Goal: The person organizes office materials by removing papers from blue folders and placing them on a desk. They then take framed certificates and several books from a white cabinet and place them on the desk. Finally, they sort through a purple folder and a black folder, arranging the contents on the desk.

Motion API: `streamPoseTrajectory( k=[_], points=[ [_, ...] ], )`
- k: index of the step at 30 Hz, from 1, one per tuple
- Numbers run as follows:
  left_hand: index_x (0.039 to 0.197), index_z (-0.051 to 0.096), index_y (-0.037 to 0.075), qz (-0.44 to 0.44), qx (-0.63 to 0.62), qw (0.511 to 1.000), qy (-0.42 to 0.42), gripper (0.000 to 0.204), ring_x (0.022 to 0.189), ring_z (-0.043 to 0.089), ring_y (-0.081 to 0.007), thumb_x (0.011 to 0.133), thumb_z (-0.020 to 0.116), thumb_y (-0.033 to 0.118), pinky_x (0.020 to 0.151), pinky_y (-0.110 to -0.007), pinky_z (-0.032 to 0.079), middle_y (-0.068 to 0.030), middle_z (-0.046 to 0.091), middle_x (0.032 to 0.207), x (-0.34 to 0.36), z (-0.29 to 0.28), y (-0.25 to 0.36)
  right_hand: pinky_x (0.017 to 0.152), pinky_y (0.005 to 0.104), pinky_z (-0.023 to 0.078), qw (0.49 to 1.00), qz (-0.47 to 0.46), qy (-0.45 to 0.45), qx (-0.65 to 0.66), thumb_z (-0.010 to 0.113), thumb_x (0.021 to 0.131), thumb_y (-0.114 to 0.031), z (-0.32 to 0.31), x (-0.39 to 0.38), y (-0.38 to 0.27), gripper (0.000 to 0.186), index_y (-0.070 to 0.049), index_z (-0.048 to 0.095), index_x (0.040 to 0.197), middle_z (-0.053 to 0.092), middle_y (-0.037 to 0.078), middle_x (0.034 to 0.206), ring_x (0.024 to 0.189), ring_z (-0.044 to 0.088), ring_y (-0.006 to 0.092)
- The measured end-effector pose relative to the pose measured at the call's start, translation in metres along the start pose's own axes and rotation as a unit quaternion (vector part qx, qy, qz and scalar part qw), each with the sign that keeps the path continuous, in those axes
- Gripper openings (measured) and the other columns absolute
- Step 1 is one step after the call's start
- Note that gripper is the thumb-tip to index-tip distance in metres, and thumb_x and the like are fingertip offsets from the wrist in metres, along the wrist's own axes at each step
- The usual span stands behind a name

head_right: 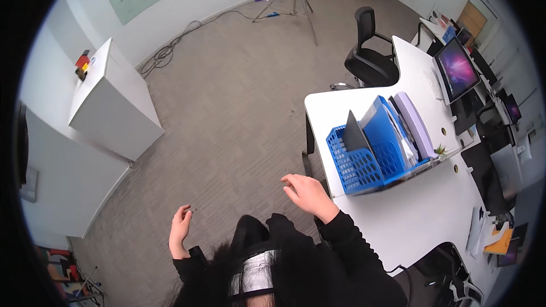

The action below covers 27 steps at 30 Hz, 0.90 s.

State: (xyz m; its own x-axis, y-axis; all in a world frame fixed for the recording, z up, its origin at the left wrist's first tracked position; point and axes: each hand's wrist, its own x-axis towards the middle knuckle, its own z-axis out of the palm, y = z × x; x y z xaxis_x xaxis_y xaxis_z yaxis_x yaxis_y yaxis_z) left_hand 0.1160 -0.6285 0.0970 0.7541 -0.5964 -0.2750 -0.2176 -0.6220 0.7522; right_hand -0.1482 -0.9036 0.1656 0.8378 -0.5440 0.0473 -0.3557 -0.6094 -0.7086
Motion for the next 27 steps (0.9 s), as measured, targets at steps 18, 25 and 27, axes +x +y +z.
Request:
streamPoseTrajectory(
  k=[18, 25, 27],
  points=[
    [0.102, 0.050, 0.002, 0.219, 0.082, 0.962, -0.140, 0.024, 0.084, 0.055, -0.0204, 0.080, 0.045, 0.011, 0.075, -0.031, 0.042, -0.0138, 0.058, 0.090, 0.527, 0.006, 0.240, 0.065, 0.0347, 0.044, 0.944, 0.269, 0.185, -0.045, 0.049, 0.076, -0.016, -0.063, 0.275, 0.075, 0.020, -0.005, 0.053, 0.092, 0.058, 0.011, 0.081, 0.073, 0.055, 0.0264],
    [0.105, 0.049, 0.002, 0.377, 0.103, 0.847, -0.361, 0.027, 0.088, 0.054, -0.0222, 0.080, 0.046, 0.013, 0.076, -0.031, 0.042, -0.0138, 0.057, 0.093, 0.587, 0.172, 0.402, 0.064, 0.0348, 0.044, 0.884, 0.373, 0.282, -0.015, 0.049, 0.076, -0.016, -0.103, 0.307, 0.118, 0.018, -0.005, 0.052, 0.089, 0.058, 0.010, 0.078, 0.072, 0.055, 0.0268],
    [0.105, 0.049, 0.002, 0.393, 0.116, 0.808, -0.423, 0.028, 0.089, 0.054, -0.0227, 0.080, 0.046, 0.014, 0.077, -0.032, 0.042, -0.0142, 0.057, 0.093, 0.586, 0.214, 0.435, 0.063, 0.0346, 0.044, 0.870, 0.375, 0.318, -0.027, 0.049, 0.076, -0.016, -0.117, 0.313, 0.141, 0.017, -0.005, 0.052, 0.088, 0.058, 0.010, 0.078, 0.072, 0.055, 0.0267]
  ],
)
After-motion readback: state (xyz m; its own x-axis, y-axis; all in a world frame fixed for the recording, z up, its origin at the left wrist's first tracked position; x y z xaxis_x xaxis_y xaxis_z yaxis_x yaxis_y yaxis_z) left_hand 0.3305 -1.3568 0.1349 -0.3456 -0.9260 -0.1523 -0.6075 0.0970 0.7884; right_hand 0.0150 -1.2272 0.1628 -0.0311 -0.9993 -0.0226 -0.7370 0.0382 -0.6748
